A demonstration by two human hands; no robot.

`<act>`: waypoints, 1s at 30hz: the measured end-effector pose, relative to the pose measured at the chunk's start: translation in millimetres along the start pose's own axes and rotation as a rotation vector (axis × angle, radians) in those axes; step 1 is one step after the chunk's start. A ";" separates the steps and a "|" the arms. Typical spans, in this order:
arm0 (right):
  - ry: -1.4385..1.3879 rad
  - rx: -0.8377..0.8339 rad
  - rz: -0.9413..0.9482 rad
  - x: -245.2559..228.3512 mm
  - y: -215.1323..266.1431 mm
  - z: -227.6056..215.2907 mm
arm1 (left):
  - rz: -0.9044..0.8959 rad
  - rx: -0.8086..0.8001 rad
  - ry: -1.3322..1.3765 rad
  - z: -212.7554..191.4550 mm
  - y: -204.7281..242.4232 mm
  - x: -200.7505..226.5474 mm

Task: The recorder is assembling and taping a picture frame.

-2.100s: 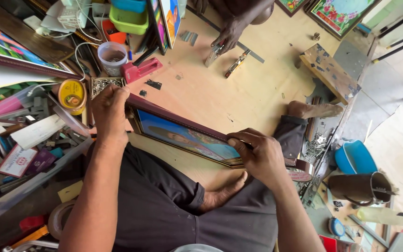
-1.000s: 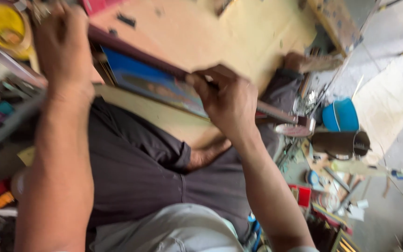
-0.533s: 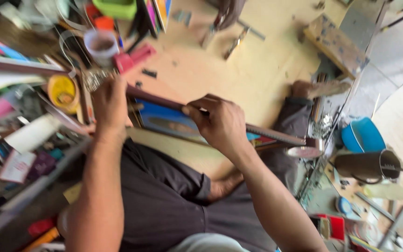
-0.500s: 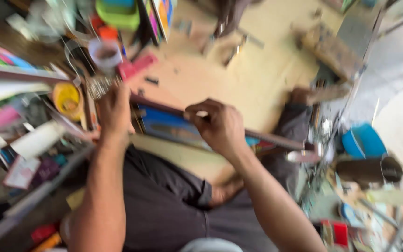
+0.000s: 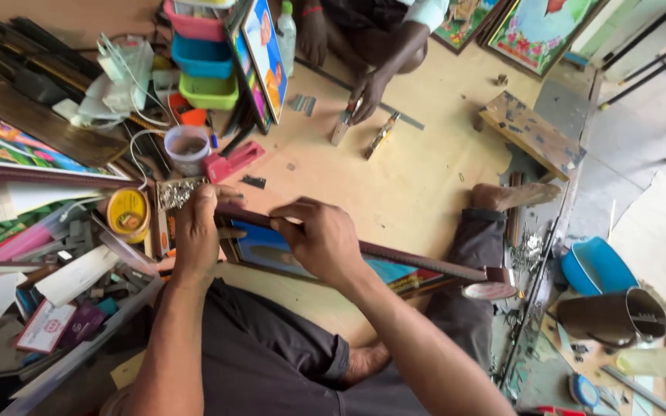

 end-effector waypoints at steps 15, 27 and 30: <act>-0.176 -0.194 0.220 -13.7 -25.4 14.1 | 0.046 0.007 0.011 6.9 3.2 2.6; 0.028 -0.084 -0.076 -7.4 -38.0 39.1 | 0.190 -0.026 0.000 9.1 0.9 -4.2; -0.109 -0.060 -0.160 -3.1 -43.6 44.1 | 0.117 0.042 0.002 9.0 0.8 -10.8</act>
Point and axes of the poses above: each hand's wrist, its own y-axis away from the middle knuckle, its own z-axis out of the palm, x = y × z, the point moved 2 cm from there along -y, towards the middle knuckle, and after that the axes turned 11 degrees about -z, right-handed, at the moved point
